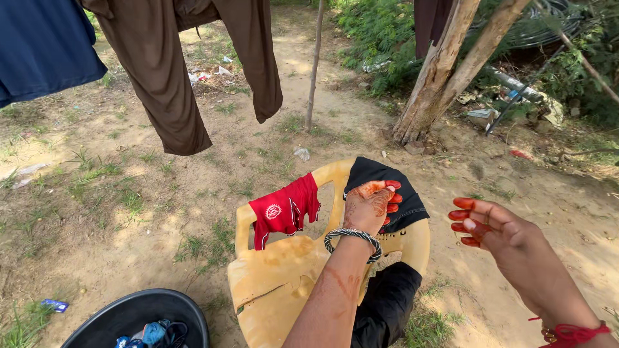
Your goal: The person picks up several garments from a bucket, smooths them out, and folds them by hand, placing each folded item onto a chair.
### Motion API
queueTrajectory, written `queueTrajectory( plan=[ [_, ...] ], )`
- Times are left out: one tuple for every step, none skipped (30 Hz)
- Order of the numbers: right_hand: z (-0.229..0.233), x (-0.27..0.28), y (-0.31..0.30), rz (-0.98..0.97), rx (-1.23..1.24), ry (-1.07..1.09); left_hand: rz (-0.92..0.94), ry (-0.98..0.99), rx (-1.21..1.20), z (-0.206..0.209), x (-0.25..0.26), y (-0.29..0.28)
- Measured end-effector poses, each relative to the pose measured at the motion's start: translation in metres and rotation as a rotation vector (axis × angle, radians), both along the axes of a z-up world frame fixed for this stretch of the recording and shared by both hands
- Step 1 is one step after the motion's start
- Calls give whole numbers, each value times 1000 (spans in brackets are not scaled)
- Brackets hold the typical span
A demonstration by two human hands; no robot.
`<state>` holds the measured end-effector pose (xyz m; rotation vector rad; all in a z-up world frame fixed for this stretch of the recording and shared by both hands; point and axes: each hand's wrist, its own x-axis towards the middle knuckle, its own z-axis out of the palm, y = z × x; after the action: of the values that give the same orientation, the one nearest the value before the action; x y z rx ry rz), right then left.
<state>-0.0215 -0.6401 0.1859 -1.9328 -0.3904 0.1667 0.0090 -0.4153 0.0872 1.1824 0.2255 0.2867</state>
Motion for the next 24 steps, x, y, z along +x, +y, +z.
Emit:
queueTrajectory(
  plan=[
    [-5,12,0,6,-5,6,20,-20,-8,-8,9,-1],
    [-9,27,0,36,-43,15,26,-13,-13,-15,19,-3],
    [-11,42,0,67,-81,22,54,-3,-30,-20,31,-3],
    [-14,56,0,74,-86,26,82,7,-46,-25,43,-2],
    [-18,67,-2,88,-88,35,90,17,-53,-32,51,-2],
    [-21,78,-5,102,-89,44,105,32,-53,-37,59,-1],
    [-21,91,-6,105,-88,47,117,41,-43,-38,72,3],
    [-23,102,-5,121,-94,55,120,44,-42,-40,83,7],
    [-24,113,-4,137,-98,57,102,59,-58,-44,91,11],
    [-25,124,-2,140,-94,55,85,74,-73,-48,100,16],
    [-24,133,-3,134,-67,64,89,78,-84,-51,108,16],
    [-24,142,-4,127,-41,73,145,89,-63,-55,114,19],
    [-24,151,0,131,-46,65,200,87,-39,-56,122,24],
    [-28,157,5,109,-39,93,203,79,-45,-57,128,30],
    [-31,163,9,85,-26,130,186,103,-52,-61,127,36],
    [-32,170,11,85,-26,131,170,126,-60,-65,126,42],
    [-35,176,12,76,-34,160,170,130,-59,-70,125,46],
    [-37,185,13,67,-41,189,189,141,-49,-74,124,49],
    [-41,195,15,68,-44,189,209,148,-42,-77,127,51],
    [-47,204,20,81,-13,198,210,148,-45,-81,128,53],
    [-51,216,22,99,15,205,199,185,-41,-86,129,53],
    [-55,229,25,106,11,203,187,221,-38,-91,133,54],
    [-61,240,30,91,29,245,199,228,-48,-97,138,54],
    [-68,251,33,75,46,287,204,233,-59,-104,144,54]
  ],
)
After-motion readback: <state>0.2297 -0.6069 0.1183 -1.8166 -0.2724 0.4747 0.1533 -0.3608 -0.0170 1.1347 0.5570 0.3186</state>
